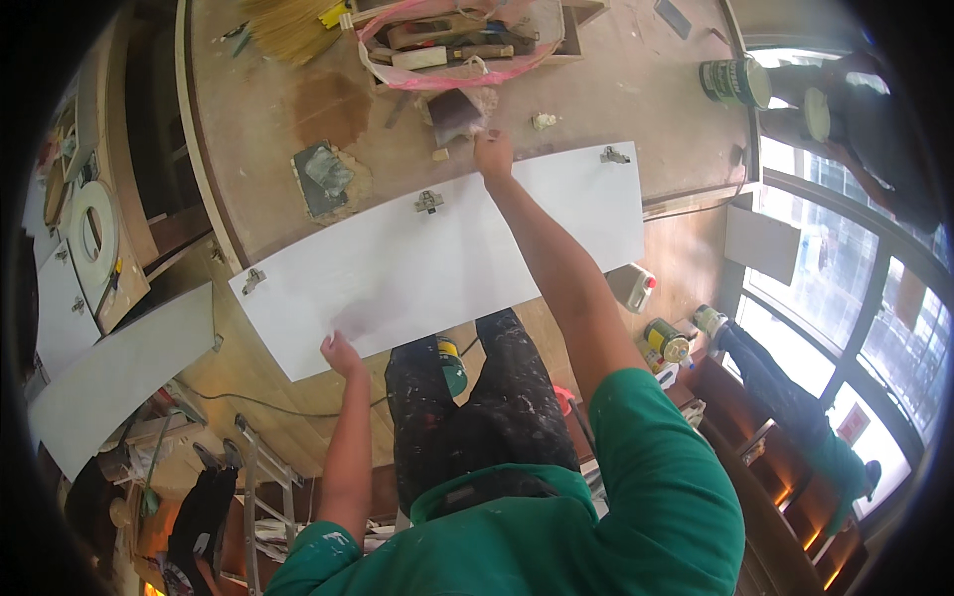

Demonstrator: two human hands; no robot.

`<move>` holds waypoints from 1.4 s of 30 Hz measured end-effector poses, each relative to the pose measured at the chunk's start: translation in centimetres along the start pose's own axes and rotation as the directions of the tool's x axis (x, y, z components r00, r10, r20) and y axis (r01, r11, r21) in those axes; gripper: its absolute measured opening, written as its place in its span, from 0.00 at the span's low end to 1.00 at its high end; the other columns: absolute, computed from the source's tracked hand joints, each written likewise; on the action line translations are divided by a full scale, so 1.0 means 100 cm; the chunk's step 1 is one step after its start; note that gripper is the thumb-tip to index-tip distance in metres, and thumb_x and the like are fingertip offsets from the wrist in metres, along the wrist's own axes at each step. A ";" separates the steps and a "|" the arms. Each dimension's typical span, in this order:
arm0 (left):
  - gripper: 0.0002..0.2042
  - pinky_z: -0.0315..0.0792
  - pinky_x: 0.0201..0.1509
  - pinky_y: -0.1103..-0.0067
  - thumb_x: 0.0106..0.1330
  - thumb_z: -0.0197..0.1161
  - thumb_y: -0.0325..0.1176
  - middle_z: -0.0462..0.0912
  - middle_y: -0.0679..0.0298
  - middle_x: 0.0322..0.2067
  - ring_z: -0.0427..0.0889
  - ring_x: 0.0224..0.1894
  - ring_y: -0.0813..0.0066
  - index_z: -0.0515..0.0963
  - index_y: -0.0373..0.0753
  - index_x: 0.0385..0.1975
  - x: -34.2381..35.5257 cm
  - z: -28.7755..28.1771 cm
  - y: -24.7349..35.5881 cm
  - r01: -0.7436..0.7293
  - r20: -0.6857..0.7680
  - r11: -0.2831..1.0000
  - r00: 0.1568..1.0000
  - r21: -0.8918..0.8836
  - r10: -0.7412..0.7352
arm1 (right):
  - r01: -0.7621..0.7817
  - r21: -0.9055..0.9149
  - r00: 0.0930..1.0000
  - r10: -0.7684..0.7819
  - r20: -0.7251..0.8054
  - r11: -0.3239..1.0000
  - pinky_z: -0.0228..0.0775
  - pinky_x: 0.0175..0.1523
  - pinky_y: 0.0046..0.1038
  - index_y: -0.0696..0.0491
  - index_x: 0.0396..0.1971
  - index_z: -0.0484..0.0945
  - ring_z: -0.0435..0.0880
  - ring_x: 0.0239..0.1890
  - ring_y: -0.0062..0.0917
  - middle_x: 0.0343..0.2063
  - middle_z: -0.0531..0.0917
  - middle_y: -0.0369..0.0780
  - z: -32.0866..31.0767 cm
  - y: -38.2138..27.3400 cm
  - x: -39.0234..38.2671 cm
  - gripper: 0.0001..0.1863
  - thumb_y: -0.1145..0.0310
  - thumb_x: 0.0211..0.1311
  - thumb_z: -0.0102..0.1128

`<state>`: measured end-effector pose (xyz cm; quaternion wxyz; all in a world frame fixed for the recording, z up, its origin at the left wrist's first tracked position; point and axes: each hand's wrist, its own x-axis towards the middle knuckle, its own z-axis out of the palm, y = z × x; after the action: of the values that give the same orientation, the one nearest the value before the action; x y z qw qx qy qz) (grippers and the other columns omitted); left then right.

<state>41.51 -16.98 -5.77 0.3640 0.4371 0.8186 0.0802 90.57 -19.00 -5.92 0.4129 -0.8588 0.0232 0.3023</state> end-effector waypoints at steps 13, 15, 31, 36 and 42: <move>0.41 0.62 0.65 0.59 0.60 0.56 0.69 0.67 0.63 0.62 0.65 0.63 0.61 0.61 0.47 0.66 0.047 -0.015 -0.068 0.712 0.646 0.179 0.695 -0.679 -0.316 | 0.654 -0.699 0.654 0.248 0.714 0.288 0.66 0.64 0.39 0.59 0.58 0.73 0.75 0.59 0.43 0.53 0.78 0.51 0.011 0.008 0.007 0.55 0.30 0.34 0.71; 0.41 0.62 0.65 0.58 0.60 0.54 0.70 0.66 0.64 0.64 0.65 0.65 0.61 0.60 0.49 0.68 0.045 -0.014 -0.067 0.690 0.607 0.205 0.714 -0.695 -0.349 | 0.692 -0.684 0.627 0.277 0.728 0.231 0.66 0.64 0.39 0.60 0.58 0.73 0.75 0.59 0.44 0.53 0.78 0.52 0.010 0.002 0.004 0.57 0.28 0.33 0.70; 0.45 0.46 0.74 0.57 0.61 0.49 0.72 0.60 0.61 0.69 0.60 0.69 0.59 0.57 0.44 0.70 -0.053 -0.262 0.153 0.623 0.584 0.015 0.725 -0.782 0.365 | 0.864 -0.496 0.338 -0.630 0.700 -0.088 0.73 0.35 0.33 0.53 0.18 0.76 0.81 0.26 0.34 0.19 0.78 0.38 -0.294 -0.337 -0.426 0.27 0.42 0.39 0.73; 0.33 0.56 0.70 0.59 0.64 0.57 0.58 0.73 0.58 0.58 0.70 0.61 0.60 0.67 0.41 0.63 -0.138 -0.242 0.261 -0.685 0.184 0.510 0.493 -0.520 0.850 | 0.757 -0.606 0.098 -0.874 0.475 -0.244 0.66 0.29 0.31 0.50 0.19 0.72 0.76 0.22 0.28 0.17 0.71 0.34 -0.395 -0.387 -0.585 0.23 0.51 0.36 0.76; 0.32 0.56 0.70 0.59 0.65 0.55 0.56 0.72 0.57 0.59 0.69 0.62 0.60 0.67 0.41 0.63 -0.210 -0.138 0.299 -0.958 0.504 0.287 0.243 -0.010 0.829 | 0.635 -0.655 -0.188 -0.904 0.383 -0.410 0.62 0.30 0.30 0.52 0.25 0.74 0.72 0.24 0.25 0.20 0.69 0.34 -0.401 -0.333 -0.614 0.17 0.61 0.34 0.69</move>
<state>59.41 -12.60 28.69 0.3426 0.8832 0.3156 0.0548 70.13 -38.93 69.39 0.1102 -0.6680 -0.6725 -0.2991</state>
